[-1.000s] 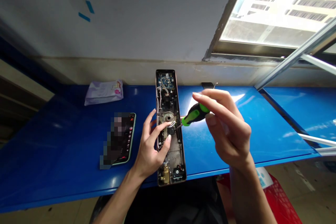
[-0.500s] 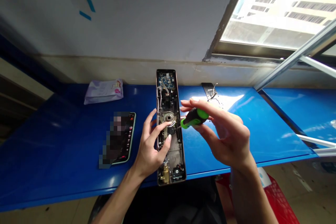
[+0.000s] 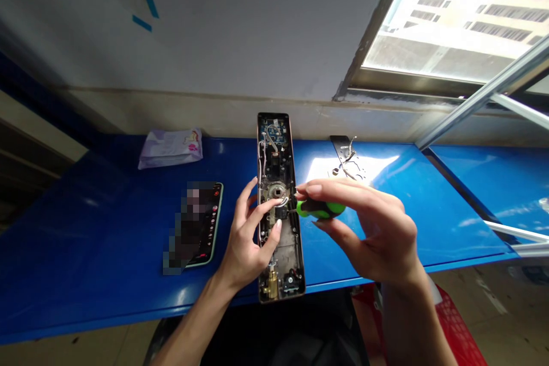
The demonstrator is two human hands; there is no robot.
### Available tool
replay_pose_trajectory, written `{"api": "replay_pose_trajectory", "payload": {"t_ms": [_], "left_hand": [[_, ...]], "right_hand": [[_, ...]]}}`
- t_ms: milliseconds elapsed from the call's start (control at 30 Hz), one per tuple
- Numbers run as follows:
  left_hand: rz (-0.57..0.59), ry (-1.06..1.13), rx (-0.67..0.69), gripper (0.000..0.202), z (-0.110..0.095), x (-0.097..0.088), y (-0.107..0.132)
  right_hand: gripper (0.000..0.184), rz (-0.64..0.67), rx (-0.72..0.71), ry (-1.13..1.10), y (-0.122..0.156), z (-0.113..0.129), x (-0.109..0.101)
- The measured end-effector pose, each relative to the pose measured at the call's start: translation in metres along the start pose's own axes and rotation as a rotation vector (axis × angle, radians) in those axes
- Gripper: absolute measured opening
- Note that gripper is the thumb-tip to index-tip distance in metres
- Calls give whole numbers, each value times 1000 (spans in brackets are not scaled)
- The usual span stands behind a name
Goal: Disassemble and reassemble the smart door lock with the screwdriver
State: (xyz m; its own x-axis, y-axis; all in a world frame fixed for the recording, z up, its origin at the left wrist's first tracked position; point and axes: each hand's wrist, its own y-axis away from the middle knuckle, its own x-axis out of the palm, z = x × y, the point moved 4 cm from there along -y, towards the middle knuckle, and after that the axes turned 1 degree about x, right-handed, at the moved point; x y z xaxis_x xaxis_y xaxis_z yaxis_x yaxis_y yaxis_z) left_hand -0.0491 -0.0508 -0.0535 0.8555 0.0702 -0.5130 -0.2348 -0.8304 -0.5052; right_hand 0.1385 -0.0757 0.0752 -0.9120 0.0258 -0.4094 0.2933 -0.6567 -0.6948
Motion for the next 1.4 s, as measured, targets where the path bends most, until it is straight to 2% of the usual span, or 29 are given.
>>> {"api": "replay_pose_trajectory", "payload": {"t_ms": [67, 167, 300, 400, 600, 733, 867, 1000, 1067, 1233, 1400], "left_hand": [[-1, 6, 2, 37, 0, 0, 0], [-2, 8, 0, 36, -1, 0, 0], [-4, 6, -10, 35, -1, -1, -1], [-4, 2, -13, 35, -1, -1, 0], [-9, 2, 19, 35, -1, 0, 0], [-11, -1, 28, 35, -1, 0, 0], [-19, -4, 37, 35, -1, 0, 0], [-29, -10, 38, 33, -1, 1, 0], [-33, -11, 44, 33, -1, 1, 0], [-49, -18, 58, 32, 0, 1, -1], [-72, -32, 4, 27, 1, 2, -3]], "right_hand": [[56, -56, -43, 63, 0, -2, -1], [56, -95, -21, 90, 1, -8, -4], [59, 1, 53, -4, 1, -7, -6], [55, 84, 72, -33, 2, -3, -7], [39, 71, -42, 42, 1, 2, -3], [34, 36, -36, 91, 0, 1, 1], [38, -42, -9, 138, 0, -1, -5], [43, 69, 86, -3, 3, -4, -9], [42, 81, 88, -9, 4, -4, -9], [37, -27, -20, 123, 6, -2, -6], [43, -208, 74, 224, 15, -20, -17]]}}
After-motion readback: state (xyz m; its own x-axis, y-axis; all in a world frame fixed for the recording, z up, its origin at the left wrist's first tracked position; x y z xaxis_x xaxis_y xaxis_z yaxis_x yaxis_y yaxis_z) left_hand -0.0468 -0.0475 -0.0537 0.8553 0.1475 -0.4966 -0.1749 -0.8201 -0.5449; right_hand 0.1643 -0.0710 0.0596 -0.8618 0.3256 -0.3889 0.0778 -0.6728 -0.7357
